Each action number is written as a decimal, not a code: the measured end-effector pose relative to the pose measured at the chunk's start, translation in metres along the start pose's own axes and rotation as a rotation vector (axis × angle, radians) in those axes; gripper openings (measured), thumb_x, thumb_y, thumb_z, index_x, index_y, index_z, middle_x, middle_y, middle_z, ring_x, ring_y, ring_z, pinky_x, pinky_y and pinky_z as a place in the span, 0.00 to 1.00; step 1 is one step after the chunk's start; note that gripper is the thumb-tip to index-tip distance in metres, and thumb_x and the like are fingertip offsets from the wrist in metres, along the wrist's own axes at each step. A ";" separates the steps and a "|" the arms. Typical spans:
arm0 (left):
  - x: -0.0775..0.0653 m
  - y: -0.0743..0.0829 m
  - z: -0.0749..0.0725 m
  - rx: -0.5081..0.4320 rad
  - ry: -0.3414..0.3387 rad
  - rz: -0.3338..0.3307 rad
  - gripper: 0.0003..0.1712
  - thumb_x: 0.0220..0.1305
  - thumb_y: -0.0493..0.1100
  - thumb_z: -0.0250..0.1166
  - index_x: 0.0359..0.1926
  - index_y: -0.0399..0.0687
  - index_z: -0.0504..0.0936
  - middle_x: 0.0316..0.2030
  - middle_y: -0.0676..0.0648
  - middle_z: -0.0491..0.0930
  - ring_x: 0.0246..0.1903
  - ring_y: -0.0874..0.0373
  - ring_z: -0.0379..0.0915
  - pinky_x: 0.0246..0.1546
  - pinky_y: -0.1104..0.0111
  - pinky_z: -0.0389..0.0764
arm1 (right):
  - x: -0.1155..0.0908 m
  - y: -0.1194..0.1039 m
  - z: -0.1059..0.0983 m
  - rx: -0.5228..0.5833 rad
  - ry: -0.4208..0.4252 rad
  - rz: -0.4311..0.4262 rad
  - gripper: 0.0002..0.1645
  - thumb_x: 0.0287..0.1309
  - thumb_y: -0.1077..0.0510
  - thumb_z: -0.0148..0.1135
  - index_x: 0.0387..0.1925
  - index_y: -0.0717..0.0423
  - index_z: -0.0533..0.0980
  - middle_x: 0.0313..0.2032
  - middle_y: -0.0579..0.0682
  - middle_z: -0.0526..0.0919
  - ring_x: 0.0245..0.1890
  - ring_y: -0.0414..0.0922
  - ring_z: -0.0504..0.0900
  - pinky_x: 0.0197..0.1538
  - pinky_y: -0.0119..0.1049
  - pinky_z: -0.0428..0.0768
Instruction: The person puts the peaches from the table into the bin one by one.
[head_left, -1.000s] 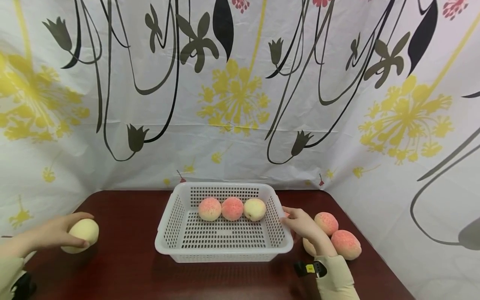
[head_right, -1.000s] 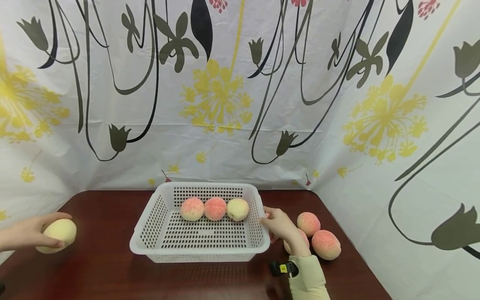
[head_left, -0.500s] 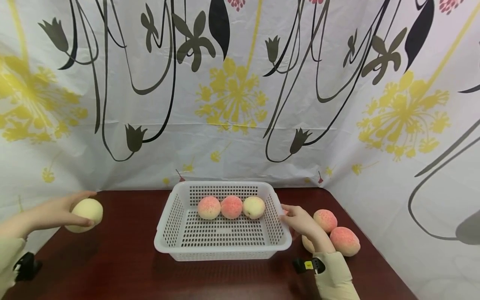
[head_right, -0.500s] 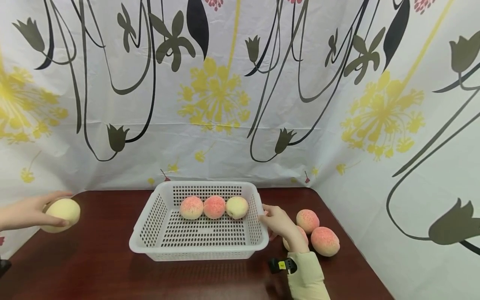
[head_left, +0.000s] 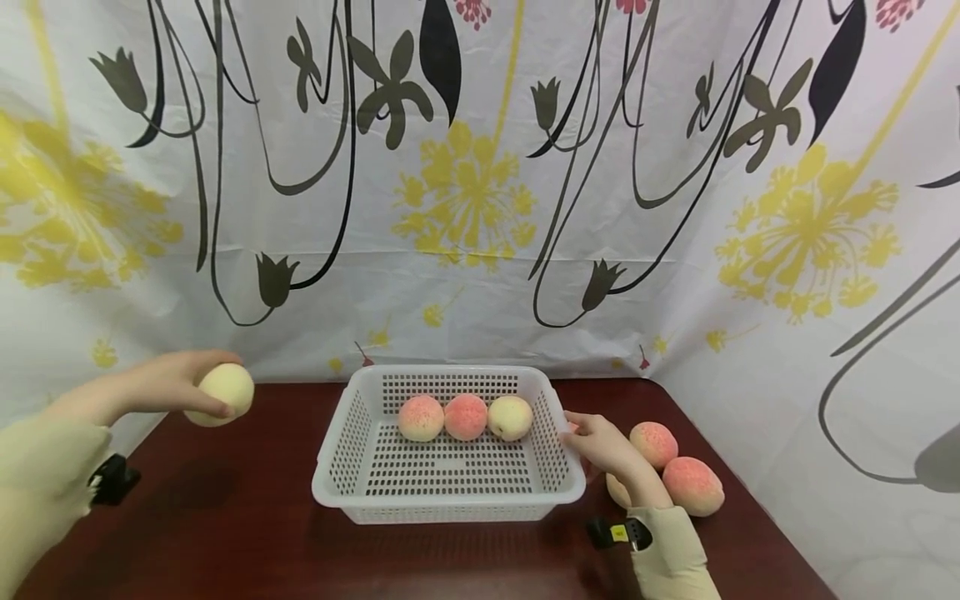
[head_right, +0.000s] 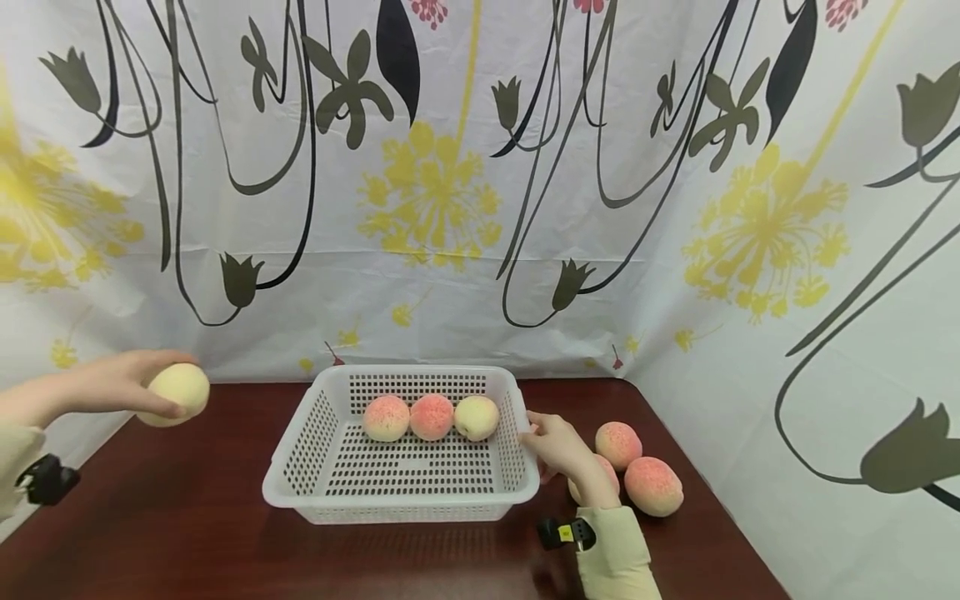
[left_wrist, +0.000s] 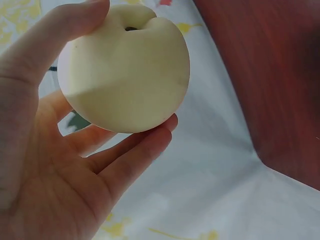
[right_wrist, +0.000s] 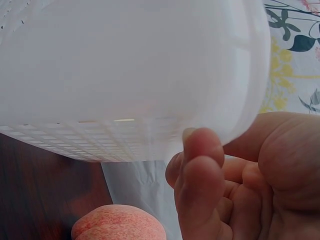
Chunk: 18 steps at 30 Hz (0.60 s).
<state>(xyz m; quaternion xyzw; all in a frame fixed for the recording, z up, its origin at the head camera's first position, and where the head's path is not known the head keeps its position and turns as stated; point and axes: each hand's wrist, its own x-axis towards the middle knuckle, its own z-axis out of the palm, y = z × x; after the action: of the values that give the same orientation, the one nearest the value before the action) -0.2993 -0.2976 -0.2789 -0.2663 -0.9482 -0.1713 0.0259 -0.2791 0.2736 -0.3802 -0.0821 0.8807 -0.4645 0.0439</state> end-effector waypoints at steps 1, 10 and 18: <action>0.005 0.004 -0.001 0.015 0.005 0.009 0.36 0.40 0.52 0.70 0.51 0.44 0.69 0.36 0.49 0.75 0.34 0.56 0.69 0.29 0.61 0.68 | 0.000 0.000 0.000 0.000 0.002 0.000 0.30 0.58 0.57 0.52 0.62 0.57 0.60 0.29 0.58 0.79 0.18 0.49 0.78 0.16 0.44 0.74; 0.044 0.037 -0.004 -0.012 -0.028 0.047 0.37 0.38 0.52 0.71 0.51 0.44 0.70 0.37 0.49 0.75 0.34 0.57 0.68 0.32 0.62 0.68 | -0.001 0.002 -0.001 -0.003 -0.006 -0.019 0.29 0.58 0.56 0.53 0.62 0.56 0.60 0.29 0.59 0.79 0.17 0.50 0.77 0.16 0.46 0.74; 0.072 0.065 0.003 0.023 -0.085 -0.017 0.40 0.37 0.57 0.70 0.54 0.54 0.69 0.40 0.51 0.74 0.35 0.56 0.68 0.32 0.62 0.67 | -0.002 0.000 0.000 -0.008 -0.013 -0.027 0.29 0.58 0.57 0.53 0.61 0.56 0.61 0.28 0.59 0.79 0.15 0.52 0.77 0.15 0.44 0.74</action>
<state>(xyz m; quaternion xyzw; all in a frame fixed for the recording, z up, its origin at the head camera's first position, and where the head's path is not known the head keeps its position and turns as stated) -0.3276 -0.2082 -0.2515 -0.2652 -0.9525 -0.1493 -0.0130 -0.2772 0.2739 -0.3807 -0.0971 0.8810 -0.4611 0.0428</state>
